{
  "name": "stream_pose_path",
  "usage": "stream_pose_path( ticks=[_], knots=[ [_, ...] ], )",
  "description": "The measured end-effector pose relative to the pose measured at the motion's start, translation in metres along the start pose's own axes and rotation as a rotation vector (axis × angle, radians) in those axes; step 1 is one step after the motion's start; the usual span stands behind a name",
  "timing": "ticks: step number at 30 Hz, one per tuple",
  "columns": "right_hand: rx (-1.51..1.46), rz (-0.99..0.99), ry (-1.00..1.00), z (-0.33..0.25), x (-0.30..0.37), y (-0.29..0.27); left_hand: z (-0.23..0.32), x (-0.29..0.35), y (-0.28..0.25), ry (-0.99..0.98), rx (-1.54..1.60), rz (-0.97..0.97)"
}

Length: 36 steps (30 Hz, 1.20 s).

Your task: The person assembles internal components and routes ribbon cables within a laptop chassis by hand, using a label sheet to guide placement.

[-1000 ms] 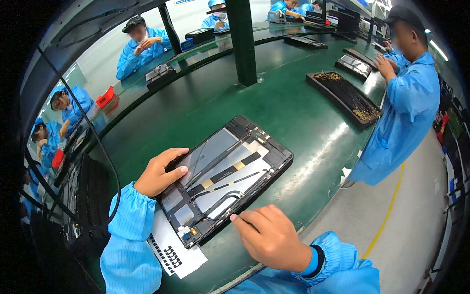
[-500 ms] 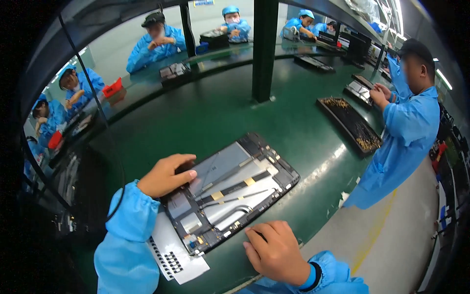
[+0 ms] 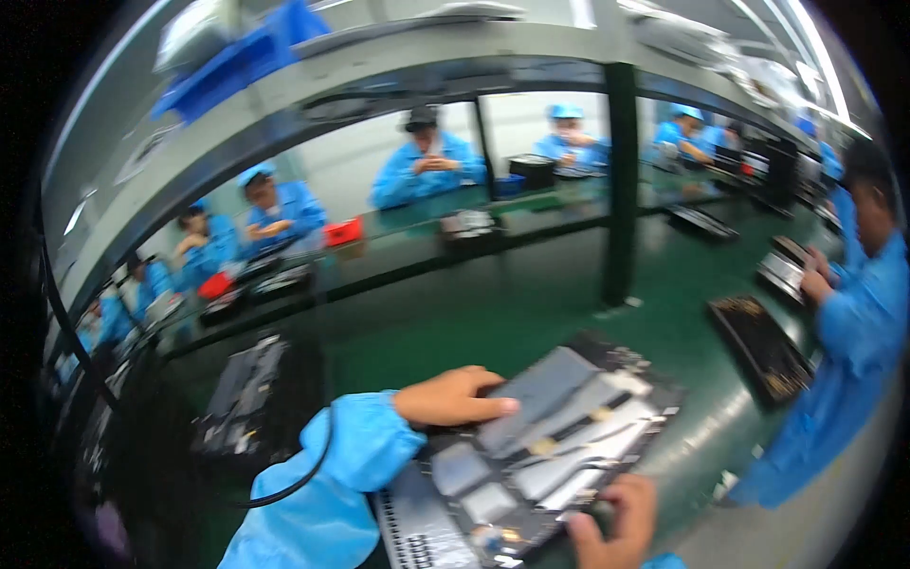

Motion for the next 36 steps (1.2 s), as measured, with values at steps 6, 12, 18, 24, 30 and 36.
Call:
stream_pose_path(
  ticks=[6, 12, 18, 24, 30, 36],
  knots=[
    [-0.745, 0.004, 0.08, 0.042, -0.056, 0.003, 0.029, 0.038, -0.036, -0.106, -0.053, 0.329],
    [-0.843, -0.298, 0.285, -0.021, -0.111, 0.073, 0.038, 0.084, -0.109, -0.197, 0.249, 0.616],
    [-0.988, -0.525, 0.264, -0.093, -0.108, 0.165, 0.049, 0.186, -0.159, -0.186, 0.417, 0.85],
    [-0.848, -0.525, -0.054, -0.144, -0.08, 0.258, -0.002, 0.312, -0.183, -0.312, 0.336, 1.075],
    [-0.711, -0.522, -0.208, -0.166, -0.031, 0.32, -0.054, 0.391, -0.173, -0.322, 0.264, 1.228],
    [-0.596, -0.593, -0.242, -0.162, -0.007, 0.34, -0.065, 0.415, -0.155, -0.275, 0.296, 1.361]
  ],
)
Point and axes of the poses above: each hand's wrist, its own x-axis away from the middle knuckle, its own y-axis out of the palm, z = x × y, the point moved 10 cm from there along -x, towards the middle knuckle, and after that the axes turned 4 degrees about y, right-handed, at the moved point
